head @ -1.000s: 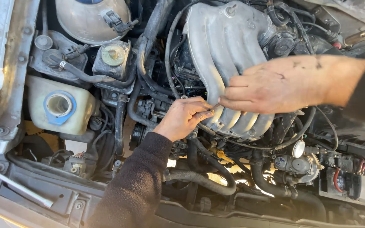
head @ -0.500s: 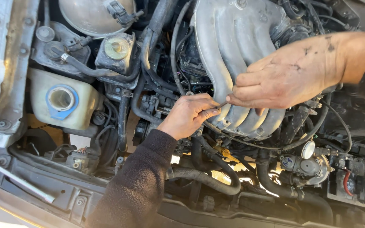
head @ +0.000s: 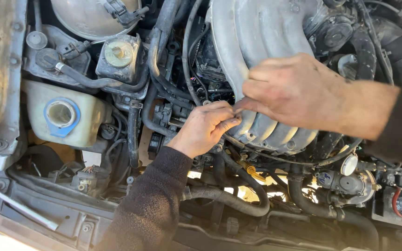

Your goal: The person works on a car engine, initially manipulating a hose and then using a wrench to tighten bolts on the intake manifold. The person uses both hands to hold the manifold steady while applying torque with the tool.

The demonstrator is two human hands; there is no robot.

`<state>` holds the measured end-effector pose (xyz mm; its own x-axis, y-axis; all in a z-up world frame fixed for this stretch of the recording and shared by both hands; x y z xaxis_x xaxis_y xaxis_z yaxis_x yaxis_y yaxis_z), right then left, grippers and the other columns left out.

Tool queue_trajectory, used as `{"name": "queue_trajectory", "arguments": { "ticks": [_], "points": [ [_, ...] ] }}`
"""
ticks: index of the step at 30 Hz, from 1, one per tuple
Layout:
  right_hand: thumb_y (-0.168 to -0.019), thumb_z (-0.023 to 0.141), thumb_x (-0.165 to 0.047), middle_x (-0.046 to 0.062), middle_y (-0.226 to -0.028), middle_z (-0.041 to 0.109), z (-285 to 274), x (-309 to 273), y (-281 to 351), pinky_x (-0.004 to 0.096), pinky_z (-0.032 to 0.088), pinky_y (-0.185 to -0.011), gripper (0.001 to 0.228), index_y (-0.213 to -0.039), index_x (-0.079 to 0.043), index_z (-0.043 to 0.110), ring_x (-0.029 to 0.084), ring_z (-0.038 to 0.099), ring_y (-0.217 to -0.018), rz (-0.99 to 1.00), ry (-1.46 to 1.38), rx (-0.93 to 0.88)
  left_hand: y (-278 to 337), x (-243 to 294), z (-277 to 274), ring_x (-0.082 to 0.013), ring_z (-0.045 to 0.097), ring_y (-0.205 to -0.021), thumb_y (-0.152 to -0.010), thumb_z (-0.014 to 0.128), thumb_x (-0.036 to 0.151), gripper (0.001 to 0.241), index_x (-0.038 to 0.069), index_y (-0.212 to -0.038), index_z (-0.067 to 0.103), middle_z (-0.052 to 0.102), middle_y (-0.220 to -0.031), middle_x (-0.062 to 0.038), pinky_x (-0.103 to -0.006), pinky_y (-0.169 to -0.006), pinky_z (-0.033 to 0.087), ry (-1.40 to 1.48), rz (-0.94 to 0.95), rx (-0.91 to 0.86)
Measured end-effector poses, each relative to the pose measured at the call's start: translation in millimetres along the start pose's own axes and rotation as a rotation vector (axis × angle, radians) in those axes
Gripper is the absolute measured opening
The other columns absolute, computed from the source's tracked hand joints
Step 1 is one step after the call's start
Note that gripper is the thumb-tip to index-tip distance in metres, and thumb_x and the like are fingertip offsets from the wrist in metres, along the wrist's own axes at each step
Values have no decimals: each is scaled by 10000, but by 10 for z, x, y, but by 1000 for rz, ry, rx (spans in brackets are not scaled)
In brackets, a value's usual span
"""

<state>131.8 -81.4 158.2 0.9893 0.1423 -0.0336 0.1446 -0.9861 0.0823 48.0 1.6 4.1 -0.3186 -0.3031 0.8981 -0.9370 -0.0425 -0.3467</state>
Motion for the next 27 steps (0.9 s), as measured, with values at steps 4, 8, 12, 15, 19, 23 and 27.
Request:
{"name": "queue_trajectory", "arguments": {
  "ticks": [4,8,12,15,19,23,27],
  "points": [
    [-976,665,-381,83,-666,641,56,91,43,423,533,-575,384,-776,-59,722,288,663,-650,405,-8,-110,-40,72,-12,-303,697,-870,-951,735,124,149,1,-1034,717,702,-998,-107,-373,-760,565,-25,61,9],
    [-1019,591,-430,82,-753,697,80,63,39,388,559,-676,410,-868,-88,760,270,691,-716,505,60,-262,-15,61,-23,-297,702,-883,-938,742,121,140,13,-1027,735,707,-991,-96,-375,-775,567,-37,45,4],
    [-965,621,-362,91,-794,712,92,46,54,363,545,-668,366,-954,-32,779,225,703,-759,341,-494,-5,11,80,4,-281,719,-942,-937,735,101,132,21,-1042,743,725,-1040,-96,-360,-822,578,24,58,-33],
    [-1035,556,-401,85,-849,727,416,180,55,326,558,-726,469,-1030,24,754,164,704,-779,320,-1142,9,10,112,-70,-248,740,-976,-948,713,84,141,31,-1072,751,742,-1068,-93,-350,-866,599,100,8,-77],
    [-1116,586,-378,87,-898,658,897,111,59,388,559,-784,460,-1219,61,680,192,618,-782,109,-2035,-76,107,-203,114,-231,767,-997,-966,643,93,180,26,-1073,772,769,-1080,-108,-377,-918,628,811,-230,-125],
    [-1054,573,-386,110,-1053,703,935,105,0,342,516,-710,454,-1203,38,642,195,625,-784,151,-2164,18,200,-320,180,-268,756,-974,-951,620,86,199,5,-1010,792,777,-1051,-143,-419,-897,614,1249,-461,-97],
    [-1105,584,-436,56,-902,619,1067,102,-43,283,490,-695,487,-1077,50,610,132,565,-711,56,-2156,144,208,-253,19,-207,734,-989,-970,676,-21,133,54,-1029,769,744,-1047,-71,-357,-912,615,622,-302,-78]
  ]
}}
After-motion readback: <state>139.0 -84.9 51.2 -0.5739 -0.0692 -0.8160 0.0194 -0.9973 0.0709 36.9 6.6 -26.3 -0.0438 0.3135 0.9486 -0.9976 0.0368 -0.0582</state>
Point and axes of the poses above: each hand's wrist, its own y-axis away from the middle knuckle, its own z-axis out of the palm, x = y × z, the point moved 5 cm from there along -y, towards the middle knuckle
